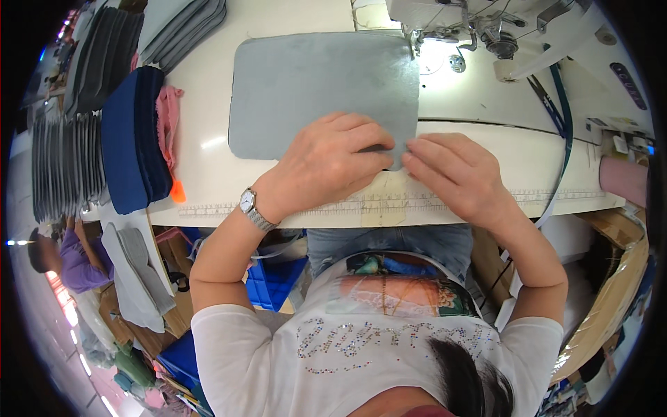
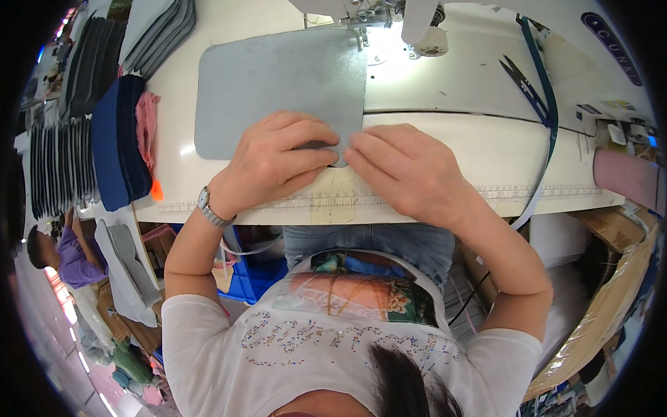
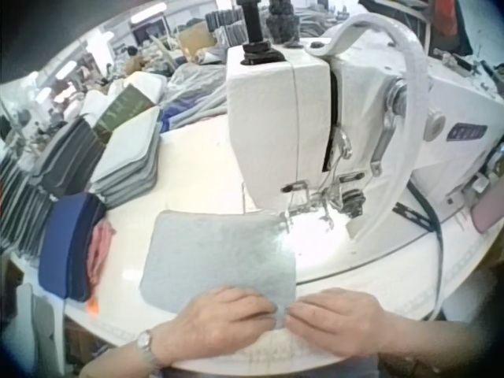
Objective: The person is sewing and assembling leather or fabric pouches using an industrial sewing machine and foam inserts.
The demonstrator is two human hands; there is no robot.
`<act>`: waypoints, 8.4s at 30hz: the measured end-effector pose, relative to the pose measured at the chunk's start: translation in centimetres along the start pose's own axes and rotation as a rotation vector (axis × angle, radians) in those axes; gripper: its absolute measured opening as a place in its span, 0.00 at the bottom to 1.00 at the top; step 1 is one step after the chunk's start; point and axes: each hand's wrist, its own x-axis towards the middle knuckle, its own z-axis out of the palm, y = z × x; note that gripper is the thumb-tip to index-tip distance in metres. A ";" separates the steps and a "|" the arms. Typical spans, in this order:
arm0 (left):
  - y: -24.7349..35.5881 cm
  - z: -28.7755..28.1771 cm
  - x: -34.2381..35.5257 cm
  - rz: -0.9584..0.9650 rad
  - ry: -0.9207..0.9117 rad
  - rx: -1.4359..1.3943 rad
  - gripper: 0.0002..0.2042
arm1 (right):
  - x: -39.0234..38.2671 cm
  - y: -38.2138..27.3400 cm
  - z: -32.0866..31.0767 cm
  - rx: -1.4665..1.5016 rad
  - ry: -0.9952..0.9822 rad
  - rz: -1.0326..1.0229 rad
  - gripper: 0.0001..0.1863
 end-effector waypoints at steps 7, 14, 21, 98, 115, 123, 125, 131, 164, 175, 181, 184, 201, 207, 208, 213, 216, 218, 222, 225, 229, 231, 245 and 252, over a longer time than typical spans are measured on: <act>0.6 0.1 -0.1 -0.035 0.017 0.029 0.09 | 1.4 0.1 0.0 -0.003 -0.197 -0.091 0.11; 0.4 0.2 -0.3 -0.074 0.057 0.006 0.07 | 1.6 0.6 -0.4 0.144 -0.187 0.110 0.10; -3.5 -1.1 4.5 0.141 -0.028 0.145 0.06 | 1.7 0.7 -1.1 0.093 -0.242 0.022 0.06; -0.8 2.8 6.3 -0.342 0.009 0.424 0.21 | -0.2 6.9 0.2 -0.237 -0.241 0.301 0.15; 4.5 -2.0 -1.7 -0.221 -0.154 -0.007 0.12 | -0.2 10.1 -1.0 -0.093 -0.234 0.287 0.07; 6.4 -1.2 -3.6 -0.030 -0.243 0.307 0.12 | 0.8 -1.1 -2.0 0.081 -0.166 -0.113 0.12; 6.3 -1.0 -3.6 -0.004 -0.253 0.333 0.12 | 0.3 -3.4 -1.4 0.170 -0.198 -0.104 0.14; 5.9 0.8 -4.3 -0.066 -0.030 0.262 0.13 | -0.7 -4.5 -0.3 0.119 -0.076 -0.017 0.14; -1.9 0.5 3.5 0.093 -0.029 0.181 0.13 | -0.1 -2.6 -3.5 0.301 -0.441 0.039 0.07; -2.7 -0.1 4.6 0.006 -0.122 0.105 0.18 | -0.6 -1.7 -2.6 0.139 -0.280 -0.059 0.05; -2.7 1.0 4.1 0.065 -0.078 0.130 0.16 | 0.0 0.6 -2.4 0.097 -0.263 -0.042 0.05; -2.8 0.5 4.6 0.043 -0.044 0.108 0.14 | 0.4 1.9 -2.2 0.093 -0.255 -0.043 0.05; -4.7 0.1 5.3 0.101 -0.013 0.032 0.06 | 0.4 5.5 0.1 0.107 -0.401 0.128 0.10; -2.5 -0.5 5.3 -0.034 -0.219 0.218 0.21 | 0.1 0.1 -0.6 -0.003 -0.099 0.078 0.07; -2.3 -1.7 4.4 -0.026 -0.212 0.274 0.21 | 0.4 -2.0 -1.5 0.071 -0.012 -0.010 0.07; -2.0 -2.8 2.7 -0.184 -0.272 0.233 0.19 | -5.6 -8.6 -5.8 0.168 0.016 0.297 0.11; -1.1 -2.2 2.8 -0.054 -0.243 0.280 0.18 | -12.5 -10.3 -9.0 -0.340 -0.024 0.783 0.15; -0.5 -2.8 2.3 -0.146 -0.292 0.337 0.18 | -15.5 -9.2 -12.6 -0.708 -0.282 1.022 0.10; -0.5 -3.2 1.8 -0.185 -0.250 0.313 0.16 | -28.7 -5.2 -16.5 -0.959 0.286 1.813 0.22; -0.9 -2.0 1.4 -0.236 -0.155 0.186 0.14 | -37.2 -4.3 -17.0 -1.015 0.148 1.958 0.29; -1.0 -1.2 0.6 -0.244 -0.071 0.155 0.10 | -37.5 -3.6 -16.9 -0.805 0.278 2.116 0.33; -1.1 -1.3 0.4 -0.229 -0.046 0.189 0.09 | -36.8 -3.3 -17.5 -0.796 0.279 2.121 0.33; -1.6 -1.1 -0.3 -0.109 0.099 0.345 0.10 | -36.4 -7.5 -18.9 0.468 1.802 1.496 0.05; -3.1 -1.6 -1.0 -0.575 0.285 -0.174 0.11 | -31.3 -16.1 -15.5 0.803 0.901 1.648 0.27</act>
